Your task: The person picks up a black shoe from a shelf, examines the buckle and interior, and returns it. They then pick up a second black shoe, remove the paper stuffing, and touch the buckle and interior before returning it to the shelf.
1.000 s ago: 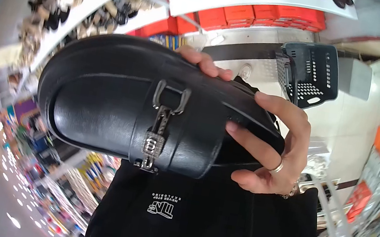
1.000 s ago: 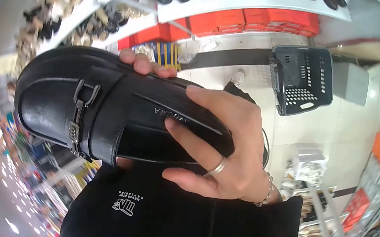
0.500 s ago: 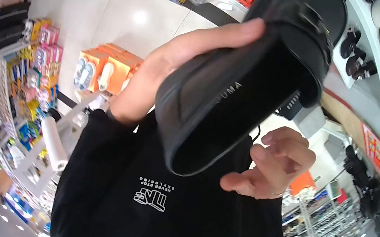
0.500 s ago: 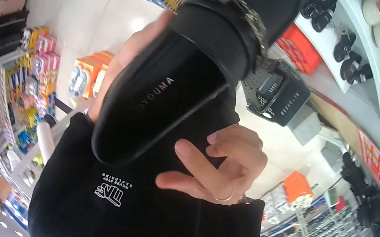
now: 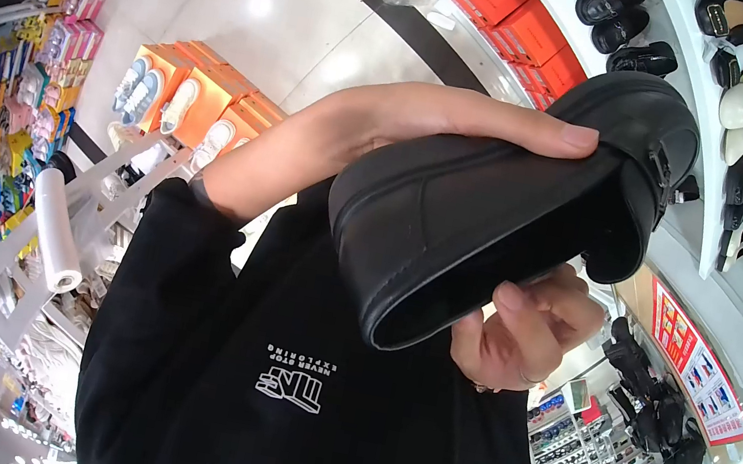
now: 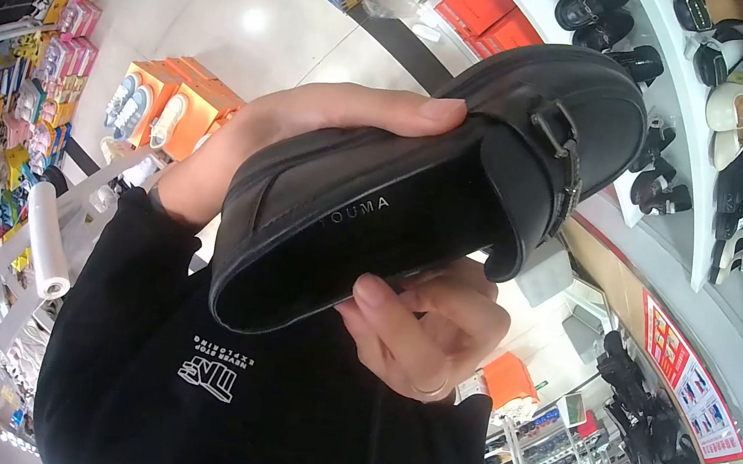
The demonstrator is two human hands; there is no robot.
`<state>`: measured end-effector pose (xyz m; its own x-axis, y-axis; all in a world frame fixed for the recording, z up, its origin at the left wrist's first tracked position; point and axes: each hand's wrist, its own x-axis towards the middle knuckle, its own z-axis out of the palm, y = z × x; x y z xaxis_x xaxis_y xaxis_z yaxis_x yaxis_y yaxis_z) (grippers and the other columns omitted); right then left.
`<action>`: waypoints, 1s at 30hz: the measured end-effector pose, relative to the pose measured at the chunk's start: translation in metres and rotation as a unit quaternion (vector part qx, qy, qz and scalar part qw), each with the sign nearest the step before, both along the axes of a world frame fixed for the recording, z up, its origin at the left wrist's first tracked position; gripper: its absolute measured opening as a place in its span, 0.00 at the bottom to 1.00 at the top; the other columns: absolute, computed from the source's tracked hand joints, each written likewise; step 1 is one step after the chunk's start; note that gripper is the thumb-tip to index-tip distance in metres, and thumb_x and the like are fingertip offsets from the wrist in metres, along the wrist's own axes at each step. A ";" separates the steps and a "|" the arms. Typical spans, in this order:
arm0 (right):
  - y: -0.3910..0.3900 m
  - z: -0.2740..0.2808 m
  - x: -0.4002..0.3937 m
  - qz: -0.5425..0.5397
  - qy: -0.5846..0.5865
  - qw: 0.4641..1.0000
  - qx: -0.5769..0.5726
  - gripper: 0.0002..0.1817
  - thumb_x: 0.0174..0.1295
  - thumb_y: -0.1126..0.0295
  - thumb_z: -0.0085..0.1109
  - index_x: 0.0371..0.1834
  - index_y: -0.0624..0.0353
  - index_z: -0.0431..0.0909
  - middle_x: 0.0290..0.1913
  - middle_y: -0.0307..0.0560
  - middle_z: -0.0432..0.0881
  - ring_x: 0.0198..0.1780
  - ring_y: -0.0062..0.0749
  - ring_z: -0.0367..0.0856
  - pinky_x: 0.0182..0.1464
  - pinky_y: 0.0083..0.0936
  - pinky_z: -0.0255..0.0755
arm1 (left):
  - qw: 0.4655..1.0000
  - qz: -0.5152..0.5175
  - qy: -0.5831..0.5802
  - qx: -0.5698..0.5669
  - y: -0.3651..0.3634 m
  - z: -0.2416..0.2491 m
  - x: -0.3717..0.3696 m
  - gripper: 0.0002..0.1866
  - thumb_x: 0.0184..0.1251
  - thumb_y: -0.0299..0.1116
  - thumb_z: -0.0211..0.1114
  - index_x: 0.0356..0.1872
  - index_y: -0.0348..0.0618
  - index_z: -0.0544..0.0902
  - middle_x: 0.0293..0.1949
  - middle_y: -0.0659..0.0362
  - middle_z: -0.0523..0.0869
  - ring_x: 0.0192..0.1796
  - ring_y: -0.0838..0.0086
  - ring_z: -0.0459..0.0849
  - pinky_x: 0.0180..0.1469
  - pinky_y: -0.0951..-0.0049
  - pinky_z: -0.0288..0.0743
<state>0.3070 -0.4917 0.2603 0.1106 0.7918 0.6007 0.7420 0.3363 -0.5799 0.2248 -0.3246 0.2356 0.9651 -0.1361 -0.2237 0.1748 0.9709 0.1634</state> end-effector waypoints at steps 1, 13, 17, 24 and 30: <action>-0.002 -0.003 0.000 -0.004 0.012 1.000 0.011 0.18 0.48 0.72 0.61 0.46 0.58 0.74 0.41 0.49 0.64 0.28 0.33 0.69 0.31 0.23 0.65 | 1.000 0.006 0.009 0.004 -0.002 0.000 0.001 0.19 0.65 0.42 0.64 0.49 0.38 0.81 0.41 0.59 0.86 0.37 0.82 0.84 0.38 0.83 0.78; -0.069 -0.036 0.035 -0.140 0.267 0.950 -0.079 0.16 0.62 0.64 0.55 0.48 0.63 0.77 0.45 0.52 0.71 0.44 0.34 0.72 0.48 0.26 0.65 | 0.921 0.047 0.124 0.366 -0.050 -0.028 0.044 0.27 0.61 0.49 0.67 0.48 0.33 0.79 0.39 0.59 0.84 0.36 0.81 0.84 0.35 0.85 0.76; -0.100 -0.052 0.063 -0.186 0.361 0.904 -0.135 0.15 0.69 0.67 0.46 0.50 0.64 0.76 0.46 0.48 0.72 0.45 0.28 0.71 0.48 0.25 0.65 | 0.783 0.117 0.149 0.592 -0.085 -0.041 0.066 0.32 0.49 0.51 0.74 0.46 0.33 0.79 0.33 0.62 0.81 0.34 0.82 0.78 0.36 0.80 0.73; -0.158 -0.082 0.110 -0.113 0.716 0.688 -0.041 0.28 0.75 0.53 0.31 0.50 0.69 0.73 0.47 0.49 0.77 0.48 0.33 0.74 0.53 0.28 0.65 | 0.567 0.159 0.146 0.795 -0.158 -0.035 0.113 0.43 0.37 0.48 0.80 0.54 0.33 0.73 0.43 0.56 0.80 0.41 0.68 0.79 0.43 0.70 0.75; -0.204 -0.081 0.137 -0.030 0.872 0.482 0.078 0.30 0.73 0.49 0.30 0.66 0.63 0.61 0.66 0.51 0.65 0.66 0.44 0.65 0.65 0.47 0.61 | 0.422 0.171 0.019 0.890 -0.194 -0.015 0.147 0.42 0.29 0.35 0.80 0.55 0.42 0.74 0.45 0.54 0.78 0.45 0.59 0.76 0.47 0.63 0.73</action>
<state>0.4438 -0.6953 0.1792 0.5745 0.7163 -0.3961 -0.8180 0.4843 -0.3106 0.3717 -0.5190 0.2208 0.8518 0.4255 0.3055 0.1096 -0.7151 0.6904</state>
